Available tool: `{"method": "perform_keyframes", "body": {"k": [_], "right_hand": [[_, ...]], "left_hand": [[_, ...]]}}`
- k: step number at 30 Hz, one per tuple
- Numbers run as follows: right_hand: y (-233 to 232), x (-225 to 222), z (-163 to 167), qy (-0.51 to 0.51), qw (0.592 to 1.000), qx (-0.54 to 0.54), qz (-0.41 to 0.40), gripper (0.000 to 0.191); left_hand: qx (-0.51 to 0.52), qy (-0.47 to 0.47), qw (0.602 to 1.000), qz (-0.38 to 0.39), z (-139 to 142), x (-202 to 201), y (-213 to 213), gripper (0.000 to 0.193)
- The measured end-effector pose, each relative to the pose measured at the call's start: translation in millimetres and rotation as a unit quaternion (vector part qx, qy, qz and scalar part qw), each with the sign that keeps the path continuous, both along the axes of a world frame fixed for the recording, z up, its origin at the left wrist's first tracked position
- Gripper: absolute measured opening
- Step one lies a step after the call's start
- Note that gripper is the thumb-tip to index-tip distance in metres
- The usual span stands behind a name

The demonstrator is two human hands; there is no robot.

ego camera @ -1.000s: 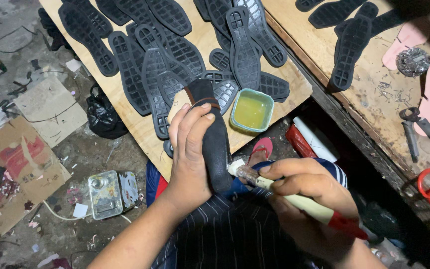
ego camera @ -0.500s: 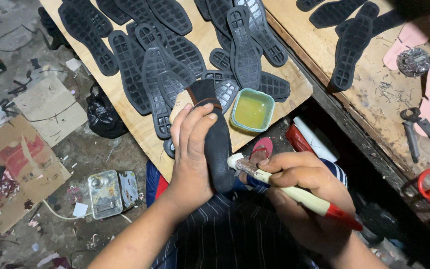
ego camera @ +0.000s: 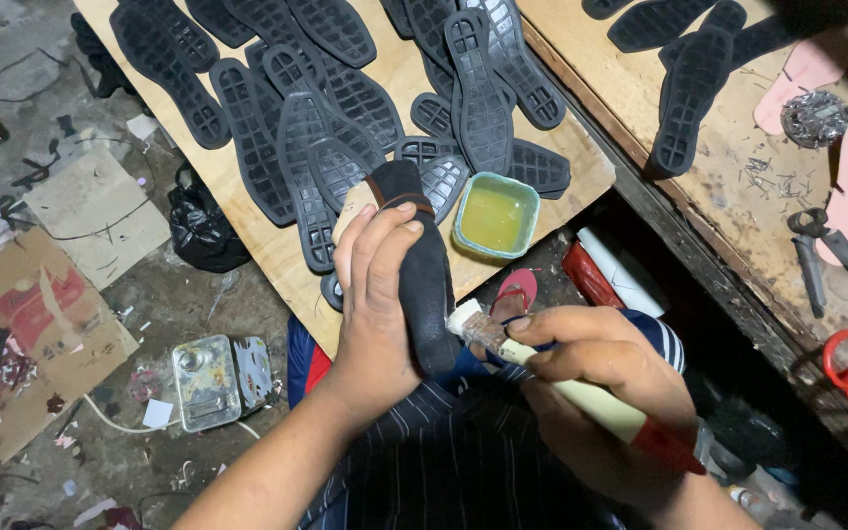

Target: The person holds a shoe in one hand and uses a brush to apply glue from a small container onto the edge of the shoe sole, rotating the shoe to reach different sections of the sole edge, then holds up the shoe showing the coated sole.

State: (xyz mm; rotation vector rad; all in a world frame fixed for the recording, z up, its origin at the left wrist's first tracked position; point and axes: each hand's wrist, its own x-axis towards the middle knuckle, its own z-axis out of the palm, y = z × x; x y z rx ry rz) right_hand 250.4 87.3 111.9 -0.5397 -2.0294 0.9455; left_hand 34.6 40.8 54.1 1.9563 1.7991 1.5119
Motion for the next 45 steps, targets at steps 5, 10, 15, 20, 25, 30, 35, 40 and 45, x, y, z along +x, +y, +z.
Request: {"method": "perform_keyframes", "body": {"k": [5,10,15,20,25,30,35,40,45], "right_hand": [[3.1,-0.7,-1.4,-0.006,1.000,0.017,-0.015,0.020],[1.0,-2.0,-3.1,0.007,1.000,-0.010,0.003,0.022],[-0.4,-3.0,-3.7,0.004,1.000,0.008,-0.006,0.025],[-0.6,-2.6,-1.8,-0.015,1.000,0.015,-0.011,0.028],[-1.8,-0.8,1.7,-0.018,1.000,0.017,0.019,0.026],[-1.1,-1.5,0.6,0.022,0.999,0.024,0.013,0.023],[1.8,-0.2,1.7,0.005,1.000,0.023,0.006,0.025],[3.5,-1.9,1.2,-0.013,0.998,0.053,-0.004,0.027],[3.4,-2.3,1.5,-0.014,0.999,0.045,0.002,0.027]], "left_hand": [[-0.013,0.009,1.000,0.010,-1.6,0.3,-0.5,0.091],[-0.011,0.008,1.000,0.007,-2.9,1.3,-0.4,0.092],[-0.007,0.005,1.000,0.003,-0.9,0.9,0.2,0.097],[-0.001,-0.009,1.000,-0.003,2.1,1.5,1.3,0.101],[-0.035,-0.052,0.998,0.007,6.2,8.8,-2.9,0.090],[-0.064,-0.092,0.994,-0.013,11.5,9.1,-8.3,0.089],[-0.059,-0.090,0.994,-0.029,14.7,11.7,-10.5,0.090],[-0.067,-0.092,0.993,-0.029,15.0,11.9,-11.1,0.092],[-0.070,-0.089,0.993,-0.024,13.8,12.0,-10.6,0.092]]}}
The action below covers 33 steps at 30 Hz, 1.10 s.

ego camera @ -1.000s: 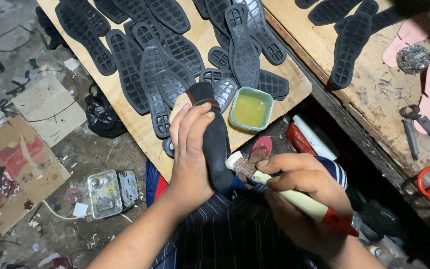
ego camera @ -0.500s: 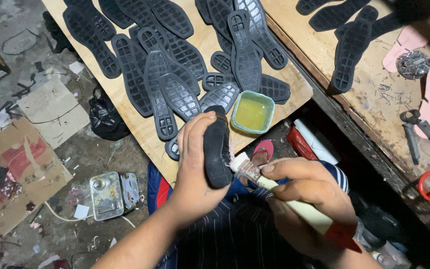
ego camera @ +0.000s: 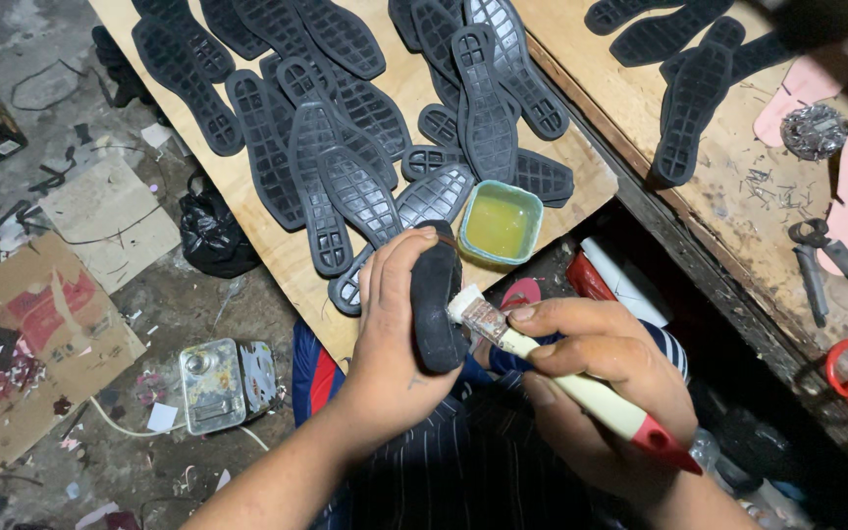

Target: The person holds a shoe in one hand and uses a brush to apply glue from a small container onto the edge of the shoe sole, rotating the shoe to reach different sections of the sole edge, then holds up the shoe showing the coated sole.

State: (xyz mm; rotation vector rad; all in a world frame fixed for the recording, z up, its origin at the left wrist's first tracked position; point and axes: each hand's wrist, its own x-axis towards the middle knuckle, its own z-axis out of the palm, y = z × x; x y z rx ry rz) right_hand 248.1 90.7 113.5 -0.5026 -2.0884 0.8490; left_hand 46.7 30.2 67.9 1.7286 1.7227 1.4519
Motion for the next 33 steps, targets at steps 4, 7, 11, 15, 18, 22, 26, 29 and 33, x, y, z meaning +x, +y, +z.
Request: {"method": "perform_keyframes", "body": {"k": [4,7,11,15,18,22,26,29,33], "right_hand": [[0.3,1.9,1.9,-0.007,1.000,-0.004,0.005,0.027],[1.3,1.3,1.9,-0.009,1.000,0.002,0.012,0.026],[-1.0,1.0,1.7,0.009,1.000,-0.007,0.024,0.024],[-5.0,3.1,2.8,0.017,0.999,-0.032,0.034,0.023],[-4.6,5.3,4.4,0.019,0.999,-0.029,0.021,0.023],[-2.1,1.8,2.9,0.019,1.000,-0.002,-0.011,0.025],[0.4,-1.9,1.4,0.018,1.000,0.003,-0.003,0.025],[0.8,-2.5,1.1,0.007,1.000,0.007,-0.006,0.025],[0.2,-1.9,0.9,0.011,1.000,-0.006,0.008,0.025]], "left_hand": [[-0.003,0.000,1.000,-0.001,0.0,0.2,0.3,0.093],[-0.007,0.002,1.000,0.001,1.2,0.4,-0.1,0.092],[-0.029,-0.016,0.999,-0.006,3.5,0.3,-2.4,0.091],[-0.036,-0.035,0.999,-0.011,4.5,-0.3,-2.9,0.090],[-0.049,-0.049,0.998,-0.011,4.8,0.7,-3.5,0.088],[-0.054,-0.061,0.997,-0.020,5.9,2.2,-5.7,0.088],[-0.066,-0.064,0.995,-0.027,6.3,2.0,-5.1,0.089],[-0.071,-0.067,0.995,-0.025,6.7,3.0,-6.0,0.089],[-0.086,-0.077,0.993,-0.027,7.6,2.5,-6.2,0.090]]}}
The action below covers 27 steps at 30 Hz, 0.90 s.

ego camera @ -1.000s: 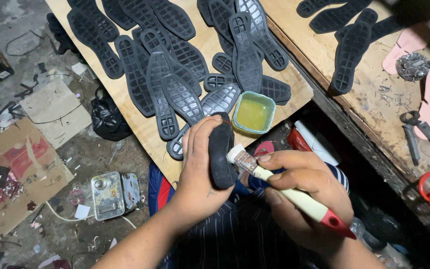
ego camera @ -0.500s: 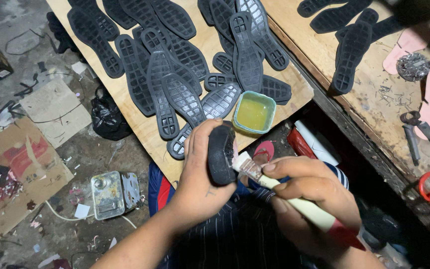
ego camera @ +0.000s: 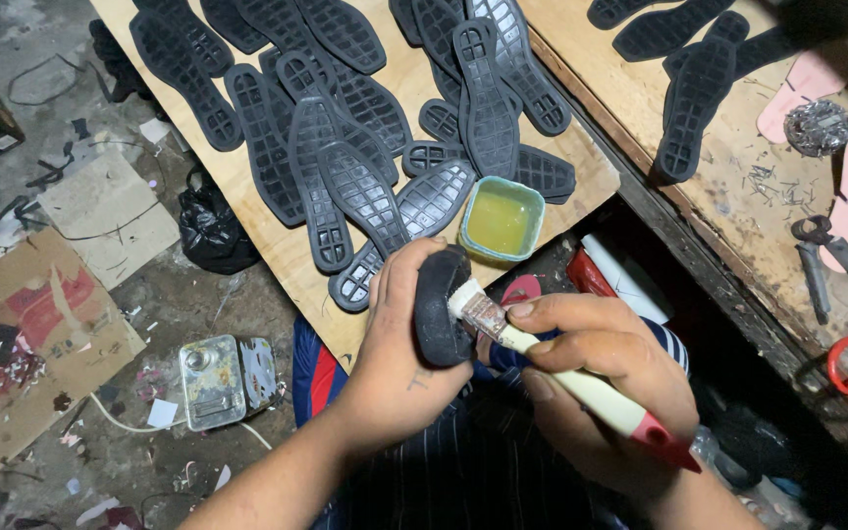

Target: The person holds a shoe in one hand and uses a brush to apply glue from a small container onto the edge of the shoe sole, rotating the shoe to reach different sections of the sole edge, then holds up the shoe showing the coated sole.

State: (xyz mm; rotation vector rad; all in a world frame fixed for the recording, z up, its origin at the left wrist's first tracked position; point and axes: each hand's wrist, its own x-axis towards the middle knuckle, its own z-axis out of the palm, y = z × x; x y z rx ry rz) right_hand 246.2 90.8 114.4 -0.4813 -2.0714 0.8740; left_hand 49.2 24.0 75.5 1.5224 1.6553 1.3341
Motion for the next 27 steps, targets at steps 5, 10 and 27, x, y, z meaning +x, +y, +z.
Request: {"method": "perform_keyframes", "body": {"k": [5,10,27], "right_hand": [[0.3,0.3,0.2,-0.015,1.000,0.010,0.006,0.023],[-6.1,0.2,1.9,-0.004,1.000,-0.016,0.007,0.019],[1.7,-1.5,-1.3,-0.008,1.000,0.014,-0.019,0.020]], "left_hand": [[-0.015,-0.023,0.999,0.015,2.1,2.8,2.4,0.086],[-0.023,-0.031,0.999,0.039,3.7,6.8,4.4,0.072],[-0.053,-0.093,0.994,-0.003,4.5,7.2,1.7,0.071]]}}
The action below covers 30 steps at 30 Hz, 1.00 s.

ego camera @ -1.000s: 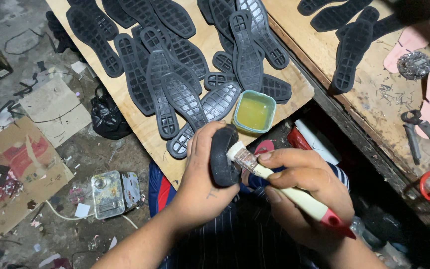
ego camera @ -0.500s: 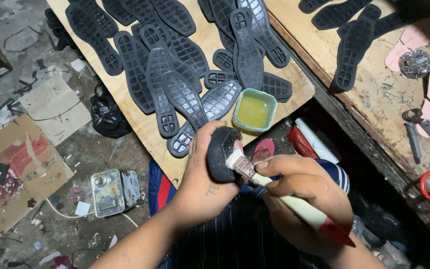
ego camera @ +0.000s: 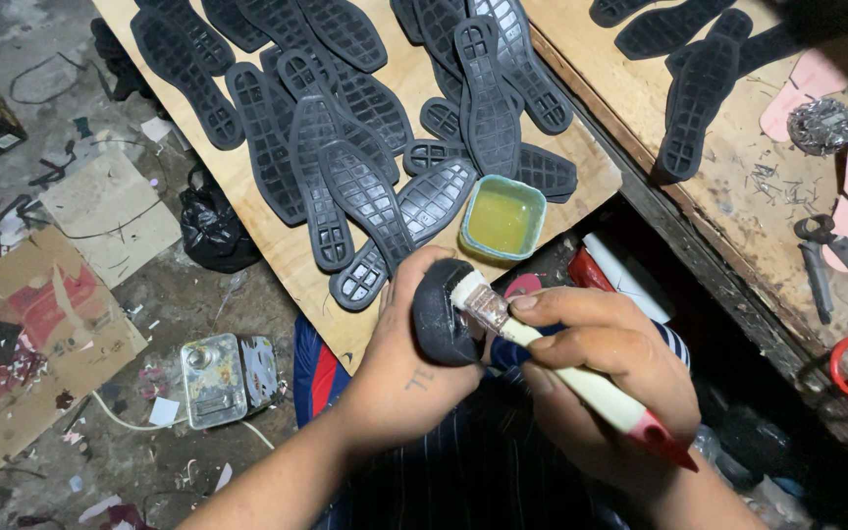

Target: The person holds a shoe in one hand and uses a brush to apply glue from a small container onto the edge of the shoe sole, rotating the shoe to reach different sections of the sole edge, then holds up the shoe showing the coated sole.

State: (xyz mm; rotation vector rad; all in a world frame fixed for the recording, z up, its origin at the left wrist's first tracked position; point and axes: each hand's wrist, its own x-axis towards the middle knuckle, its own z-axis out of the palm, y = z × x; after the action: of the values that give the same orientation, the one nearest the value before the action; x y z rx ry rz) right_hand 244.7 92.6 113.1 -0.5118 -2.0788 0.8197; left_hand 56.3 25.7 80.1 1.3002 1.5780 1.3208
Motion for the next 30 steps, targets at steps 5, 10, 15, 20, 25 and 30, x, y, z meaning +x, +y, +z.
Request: {"method": "perform_keyframes", "body": {"k": [5,10,15,20,25,30], "right_hand": [[0.2,-1.2,0.1,-0.015,1.000,-0.005,0.004,0.020],[-1.5,-0.6,1.8,0.001,0.999,-0.019,0.025,0.021],[-3.2,-1.5,0.9,0.007,0.999,-0.026,0.038,0.022],[-4.1,-2.1,0.6,0.014,0.999,-0.026,0.044,0.022],[-5.3,-4.7,2.0,0.020,0.998,-0.028,0.047,0.021],[-5.8,-3.5,0.6,0.010,0.999,-0.009,0.044,0.019]], "left_hand": [[-0.020,-0.052,0.998,-0.016,0.5,-0.4,-0.9,0.072],[0.000,-0.094,0.995,-0.034,-1.1,-2.4,-2.4,0.078],[0.004,-0.117,0.992,-0.042,-3.0,-3.0,-2.0,0.075],[0.021,-0.142,0.988,-0.057,-4.7,-3.5,-1.7,0.071],[0.020,-0.174,0.983,-0.051,-8.9,0.0,0.0,0.066],[0.021,-0.177,0.983,-0.054,-13.1,-0.8,0.9,0.067]]}}
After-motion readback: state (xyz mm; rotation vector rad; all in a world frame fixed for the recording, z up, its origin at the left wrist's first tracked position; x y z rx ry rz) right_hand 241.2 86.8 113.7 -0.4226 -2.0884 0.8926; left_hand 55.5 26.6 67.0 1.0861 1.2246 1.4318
